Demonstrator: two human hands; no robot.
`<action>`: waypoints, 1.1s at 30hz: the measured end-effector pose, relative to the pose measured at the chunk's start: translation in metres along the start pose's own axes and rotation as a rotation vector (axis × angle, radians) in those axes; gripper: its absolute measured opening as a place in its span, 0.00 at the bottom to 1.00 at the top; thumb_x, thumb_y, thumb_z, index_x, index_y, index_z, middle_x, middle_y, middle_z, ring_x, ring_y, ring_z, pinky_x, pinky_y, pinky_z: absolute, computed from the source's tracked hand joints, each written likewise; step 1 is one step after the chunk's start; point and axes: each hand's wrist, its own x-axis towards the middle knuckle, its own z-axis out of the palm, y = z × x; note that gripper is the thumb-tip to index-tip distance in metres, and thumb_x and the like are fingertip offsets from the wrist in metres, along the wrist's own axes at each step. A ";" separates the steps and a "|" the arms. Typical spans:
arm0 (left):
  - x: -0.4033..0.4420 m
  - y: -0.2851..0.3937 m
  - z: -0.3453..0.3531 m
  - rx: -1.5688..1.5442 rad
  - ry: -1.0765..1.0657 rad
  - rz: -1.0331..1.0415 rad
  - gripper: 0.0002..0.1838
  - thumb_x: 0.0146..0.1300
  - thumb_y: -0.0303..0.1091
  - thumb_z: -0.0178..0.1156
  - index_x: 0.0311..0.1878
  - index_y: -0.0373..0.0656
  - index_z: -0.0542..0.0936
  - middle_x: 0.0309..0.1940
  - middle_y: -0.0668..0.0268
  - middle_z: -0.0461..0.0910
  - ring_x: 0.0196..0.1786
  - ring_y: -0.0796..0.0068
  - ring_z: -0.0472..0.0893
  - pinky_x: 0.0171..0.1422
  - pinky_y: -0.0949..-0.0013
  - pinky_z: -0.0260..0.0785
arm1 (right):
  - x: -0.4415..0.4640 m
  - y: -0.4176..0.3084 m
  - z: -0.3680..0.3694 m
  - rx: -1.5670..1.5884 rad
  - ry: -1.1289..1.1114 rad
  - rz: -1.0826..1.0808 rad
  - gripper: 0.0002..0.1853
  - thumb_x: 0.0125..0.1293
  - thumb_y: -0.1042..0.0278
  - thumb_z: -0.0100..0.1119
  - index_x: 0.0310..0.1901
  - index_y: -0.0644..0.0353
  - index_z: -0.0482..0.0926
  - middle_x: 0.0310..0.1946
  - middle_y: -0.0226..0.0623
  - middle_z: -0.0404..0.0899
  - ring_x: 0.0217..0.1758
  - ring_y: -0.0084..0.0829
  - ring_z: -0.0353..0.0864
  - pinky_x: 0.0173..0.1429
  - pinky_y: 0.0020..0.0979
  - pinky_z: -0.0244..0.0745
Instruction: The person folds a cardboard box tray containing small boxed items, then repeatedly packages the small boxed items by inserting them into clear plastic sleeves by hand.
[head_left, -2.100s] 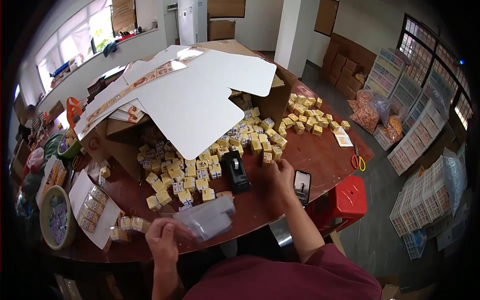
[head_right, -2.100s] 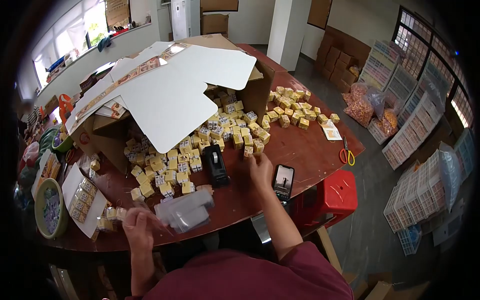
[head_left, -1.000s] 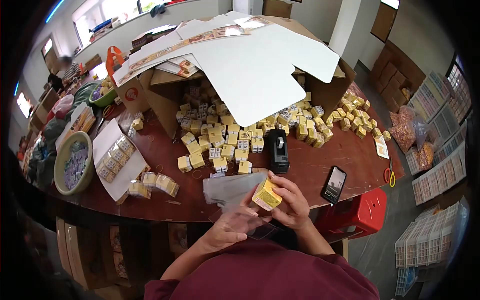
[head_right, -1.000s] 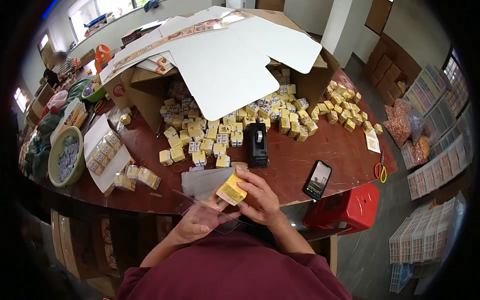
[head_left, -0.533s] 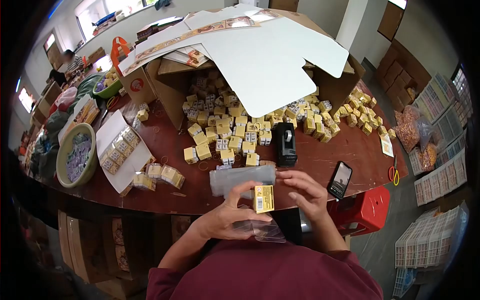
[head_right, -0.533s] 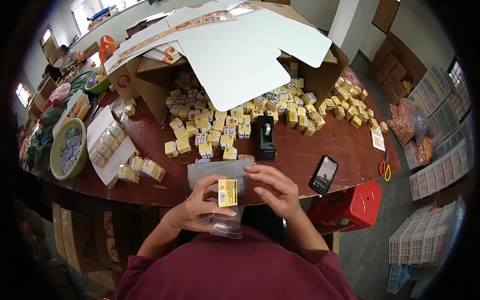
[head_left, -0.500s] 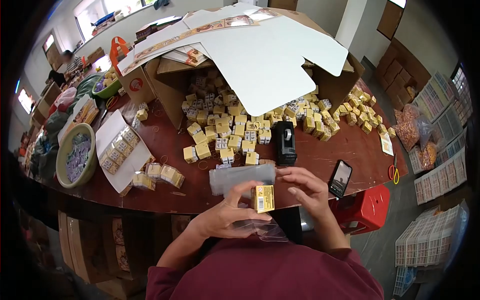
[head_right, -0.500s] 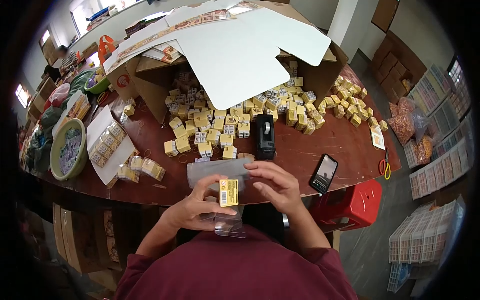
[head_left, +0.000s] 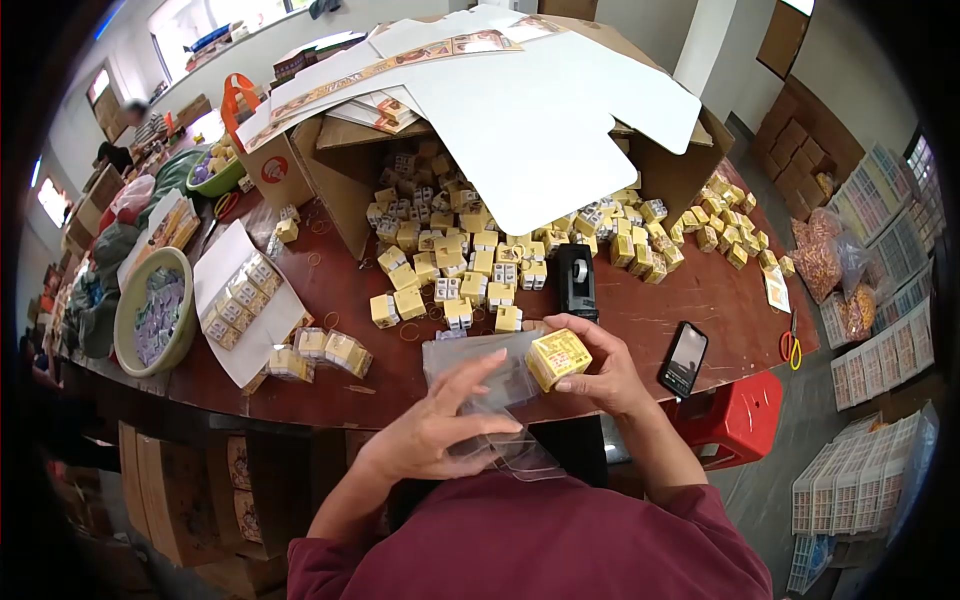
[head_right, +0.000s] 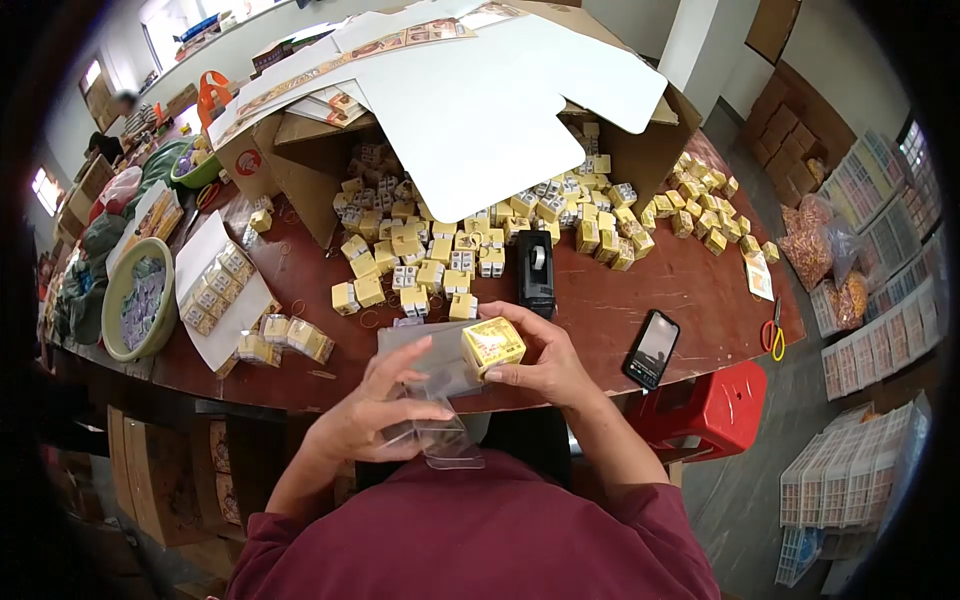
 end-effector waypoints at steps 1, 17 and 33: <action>-0.002 0.002 0.008 0.005 -0.003 -0.012 0.25 0.55 0.27 0.76 0.57 0.54 0.86 0.82 0.48 0.53 0.80 0.43 0.61 0.69 0.52 0.75 | -0.003 0.005 0.004 0.048 0.088 -0.016 0.41 0.57 0.76 0.81 0.71 0.63 0.70 0.67 0.38 0.76 0.67 0.28 0.77 0.72 0.35 0.73; 0.004 -0.009 0.047 0.148 0.105 -0.067 0.21 0.56 0.29 0.75 0.53 0.42 0.82 0.82 0.41 0.53 0.80 0.45 0.64 0.79 0.46 0.64 | -0.002 0.020 0.042 -0.477 0.344 -0.159 0.30 0.58 0.74 0.79 0.64 0.68 0.81 0.56 0.42 0.83 0.58 0.29 0.83 0.61 0.30 0.79; -0.005 -0.017 0.038 -0.076 0.013 -0.218 0.24 0.59 0.30 0.74 0.59 0.43 0.80 0.78 0.53 0.68 0.77 0.57 0.72 0.82 0.41 0.56 | -0.001 0.020 0.018 -0.936 0.173 -0.235 0.30 0.62 0.70 0.74 0.66 0.65 0.80 0.58 0.46 0.82 0.61 0.39 0.80 0.66 0.37 0.76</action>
